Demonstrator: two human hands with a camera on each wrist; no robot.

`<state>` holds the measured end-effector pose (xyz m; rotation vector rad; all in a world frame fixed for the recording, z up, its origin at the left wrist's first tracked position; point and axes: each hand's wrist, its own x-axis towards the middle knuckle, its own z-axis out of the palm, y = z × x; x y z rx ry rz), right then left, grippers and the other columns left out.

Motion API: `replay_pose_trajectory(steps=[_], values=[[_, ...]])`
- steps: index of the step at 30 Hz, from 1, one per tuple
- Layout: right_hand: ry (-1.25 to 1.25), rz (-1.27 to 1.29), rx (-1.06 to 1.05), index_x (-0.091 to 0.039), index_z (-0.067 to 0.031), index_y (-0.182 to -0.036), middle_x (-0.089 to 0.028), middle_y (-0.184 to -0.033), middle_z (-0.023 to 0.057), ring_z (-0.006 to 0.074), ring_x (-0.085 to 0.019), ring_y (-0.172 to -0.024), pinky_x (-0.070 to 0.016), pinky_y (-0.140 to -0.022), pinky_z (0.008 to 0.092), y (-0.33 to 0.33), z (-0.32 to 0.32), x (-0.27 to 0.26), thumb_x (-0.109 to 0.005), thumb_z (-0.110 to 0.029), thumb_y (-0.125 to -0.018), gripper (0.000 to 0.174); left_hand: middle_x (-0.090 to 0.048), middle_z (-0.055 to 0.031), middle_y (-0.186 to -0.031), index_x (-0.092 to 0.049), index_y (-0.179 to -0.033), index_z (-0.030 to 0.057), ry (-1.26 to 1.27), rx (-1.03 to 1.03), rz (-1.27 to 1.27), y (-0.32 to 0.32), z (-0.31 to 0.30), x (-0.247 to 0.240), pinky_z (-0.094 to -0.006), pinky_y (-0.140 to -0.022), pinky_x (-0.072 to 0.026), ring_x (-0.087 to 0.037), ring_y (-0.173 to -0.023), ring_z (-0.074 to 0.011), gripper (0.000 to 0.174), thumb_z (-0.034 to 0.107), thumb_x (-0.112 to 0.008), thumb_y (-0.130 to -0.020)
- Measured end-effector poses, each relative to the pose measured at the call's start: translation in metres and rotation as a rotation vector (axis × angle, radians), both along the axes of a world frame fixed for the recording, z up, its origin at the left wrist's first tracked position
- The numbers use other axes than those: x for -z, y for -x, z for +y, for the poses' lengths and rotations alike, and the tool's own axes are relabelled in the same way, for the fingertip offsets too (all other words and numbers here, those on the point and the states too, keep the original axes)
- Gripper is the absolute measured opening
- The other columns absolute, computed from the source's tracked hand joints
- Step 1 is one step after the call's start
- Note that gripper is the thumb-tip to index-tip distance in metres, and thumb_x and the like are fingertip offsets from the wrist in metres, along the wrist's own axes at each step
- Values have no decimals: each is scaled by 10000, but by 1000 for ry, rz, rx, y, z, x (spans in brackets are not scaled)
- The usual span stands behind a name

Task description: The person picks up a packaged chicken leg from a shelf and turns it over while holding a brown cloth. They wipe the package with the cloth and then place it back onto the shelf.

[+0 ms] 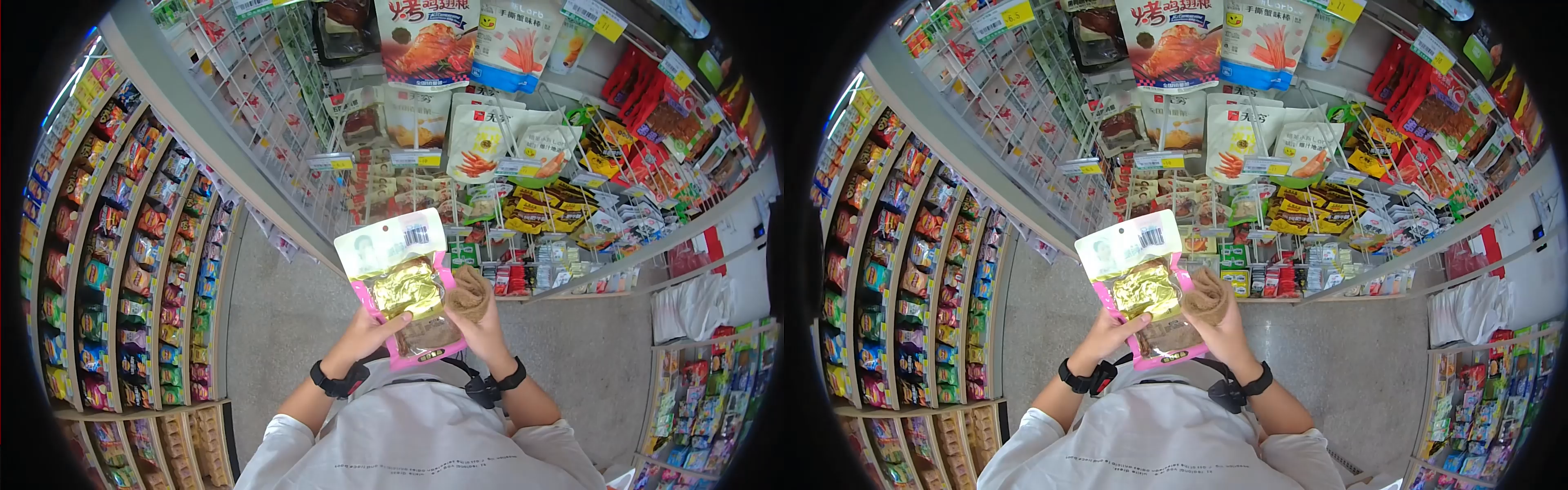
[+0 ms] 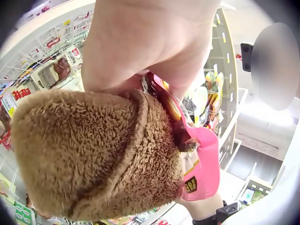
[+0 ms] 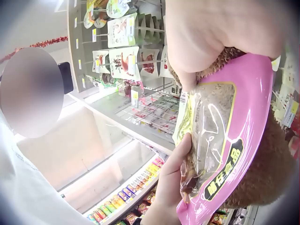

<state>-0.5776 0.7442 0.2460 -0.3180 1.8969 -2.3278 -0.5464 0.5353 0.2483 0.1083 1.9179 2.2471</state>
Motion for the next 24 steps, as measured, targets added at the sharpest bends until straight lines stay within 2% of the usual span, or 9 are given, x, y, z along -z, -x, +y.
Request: replay_pose_trajectory(steps=[7, 11, 13, 15, 16, 18, 21, 23, 24], values=[[80, -85, 292, -369, 0, -1323, -487, -1262, 102, 167, -478, -1164, -377, -994, 299, 6, 9, 15, -650, -100, -857, 553, -572, -63, -1209, -470, -1258, -7, -54, -158, -12, 0, -5, 3, -306, -932, -431, -543, -1087, -135, 410, 80, -616, -886], [165, -92, 380, -346, -11, -1324, -490, -1257, 105, 184, -496, -1148, -385, -988, 318, 6, 16, 4, -619, -122, -884, 530, -567, -71, -1209, -456, -1264, -10, -120, -238, -65, 0, -8, 7, -308, -927, -433, -546, -1082, -142, 401, 64, -594, -895], [40, 7, 353, -331, -24, -1329, -489, -1260, 114, 202, -495, -1165, -395, -985, 342, 0, 16, 2, -603, -115, -893, 522, -577, -69, -1188, -471, -1246, -13, -123, -270, -48, 1, -5, 5, -297, -917, -437, -549, -1067, -136, 379, 57, -593, -895], [-68, 222, 120, -371, -29, -1302, -469, -1304, 141, 271, -483, -1204, -385, -1004, 401, -10, 7, -17, -681, -195, -841, 580, -586, -67, -1166, -485, -1228, -15, -126, -300, -29, 3, 0, 4, -287, -906, -440, -552, -1053, -131, 356, 50, -592, -894], [-68, 225, 119, -371, -29, -1302, -469, -1304, 141, 271, -483, -1204, -385, -1004, 401, -9, 6, -25, -681, -195, -841, 580, -586, -67, -1165, -485, -1228, -14, -133, -327, 7, 4, 2, 4, -286, -908, -438, -552, -1054, -130, 354, 47, -589, -895], [-428, 638, -132, -444, -48, -1276, -432, -1353, 179, 346, -441, -1245, -350, -1031, 461, -3, 4, -39, -768, -292, -742, 670, -586, -67, -1165, -485, -1228, -13, -139, -354, 43, 6, 5, 4, -285, -910, -435, -552, -1055, -129, 352, 44, -586, -896], [-657, 726, -285, -534, -67, -1225, -415, -1370, 202, 385, -409, -1259, -320, -1050, 479, -6, 1, -49, -815, -350, -657, 694, -582, -66, -1174, -484, -1233, -10, -119, -380, 91, 9, 7, 1, -287, -912, -433, -550, -1059, -128, 351, 39, -579, -899], [-655, 748, -324, -575, -81, -1202, -379, -1400, 204, 377, -378, -1286, -325, -1048, 463, -2, 4, -32, -790, -327, -694, 604, -580, -63, -1183, -487, -1235, -8, -121, -389, 99, 8, 9, -1, -289, -919, -430, -549, -1061, -126, 349, 43, -577, -901], [-535, 652, -253, -588, -74, -1178, -350, -1417, 203, 373, -364, -1295, -330, -1044, 452, 0, 5, -14, -785, -311, -702, 567, -580, -63, -1183, -487, -1235, -8, -119, -391, 101, 7, 9, -2, -289, -919, -430, -549, -1061, -126, 349, 43, -577, -901]])
